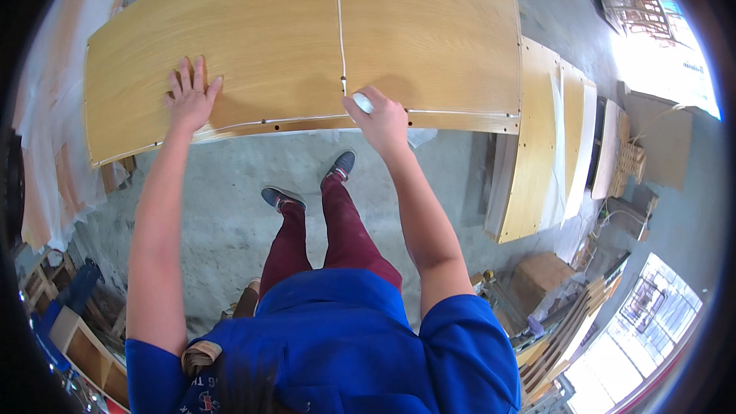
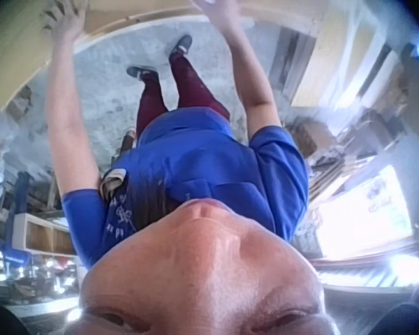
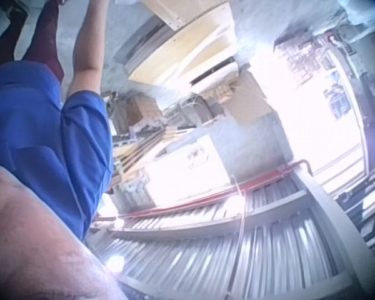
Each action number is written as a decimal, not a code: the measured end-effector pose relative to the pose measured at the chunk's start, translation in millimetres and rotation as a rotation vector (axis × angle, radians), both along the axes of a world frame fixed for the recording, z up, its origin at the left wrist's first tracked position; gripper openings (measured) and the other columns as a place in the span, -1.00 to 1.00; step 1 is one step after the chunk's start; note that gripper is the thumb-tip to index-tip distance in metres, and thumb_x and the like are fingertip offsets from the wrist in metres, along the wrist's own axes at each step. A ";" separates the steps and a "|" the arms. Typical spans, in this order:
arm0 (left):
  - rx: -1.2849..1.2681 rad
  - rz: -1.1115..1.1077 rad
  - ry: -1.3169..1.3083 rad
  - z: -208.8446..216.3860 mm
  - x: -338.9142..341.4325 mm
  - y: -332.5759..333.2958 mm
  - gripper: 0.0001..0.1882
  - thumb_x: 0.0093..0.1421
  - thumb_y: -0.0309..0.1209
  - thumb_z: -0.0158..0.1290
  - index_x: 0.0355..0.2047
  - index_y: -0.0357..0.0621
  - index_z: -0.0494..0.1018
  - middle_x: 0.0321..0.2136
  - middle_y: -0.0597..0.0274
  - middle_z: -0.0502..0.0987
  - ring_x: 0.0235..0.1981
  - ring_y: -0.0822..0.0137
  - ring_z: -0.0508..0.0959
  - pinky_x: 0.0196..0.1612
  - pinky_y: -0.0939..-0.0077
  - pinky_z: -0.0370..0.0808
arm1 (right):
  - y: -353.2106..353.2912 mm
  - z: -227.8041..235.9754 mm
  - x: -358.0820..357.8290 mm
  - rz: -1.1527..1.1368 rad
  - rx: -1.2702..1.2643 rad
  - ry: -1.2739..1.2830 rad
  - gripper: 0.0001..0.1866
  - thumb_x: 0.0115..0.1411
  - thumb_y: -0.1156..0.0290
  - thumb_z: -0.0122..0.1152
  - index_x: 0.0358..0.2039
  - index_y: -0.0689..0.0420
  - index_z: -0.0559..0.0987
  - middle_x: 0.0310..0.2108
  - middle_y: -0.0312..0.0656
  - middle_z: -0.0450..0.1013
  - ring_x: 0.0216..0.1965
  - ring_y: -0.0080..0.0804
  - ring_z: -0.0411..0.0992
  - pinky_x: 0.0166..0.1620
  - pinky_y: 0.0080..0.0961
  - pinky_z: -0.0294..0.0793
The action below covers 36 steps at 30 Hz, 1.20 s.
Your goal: The person sands the surface of large wooden panels using a white sanding block. They move the block back and forth across the wood, handling the panels one at a time on a roller conveyor. The person also removes protective plastic film from the wood and places it on the conveyor.
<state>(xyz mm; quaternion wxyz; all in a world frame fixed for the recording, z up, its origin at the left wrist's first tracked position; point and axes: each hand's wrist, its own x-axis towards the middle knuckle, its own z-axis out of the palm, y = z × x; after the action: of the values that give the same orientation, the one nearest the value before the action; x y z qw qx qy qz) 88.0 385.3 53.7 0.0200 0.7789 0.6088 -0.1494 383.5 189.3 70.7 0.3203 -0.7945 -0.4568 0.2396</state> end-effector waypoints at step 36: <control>-0.282 1.404 -0.469 3.6 -362.2 -556.0 -0.61 0.03 -0.16 -0.03 -0.31 -0.21 0.55 -0.29 -0.13 0.55 -0.21 -0.02 0.55 -0.14 0.19 0.48 | -6.2 108.5 -374.1 0.667 -1.049 2.133 -0.23 0.18 -0.33 -0.34 -0.11 0.12 0.49 -0.74 -0.33 0.09 -0.76 -0.56 0.01 -0.62 -0.60 0.03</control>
<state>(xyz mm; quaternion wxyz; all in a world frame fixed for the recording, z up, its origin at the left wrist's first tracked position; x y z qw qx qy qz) -274.1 -170.7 57.3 0.3391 0.2093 0.9171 -0.0085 9.4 183.1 179.2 0.0985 -0.0789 0.0037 0.9920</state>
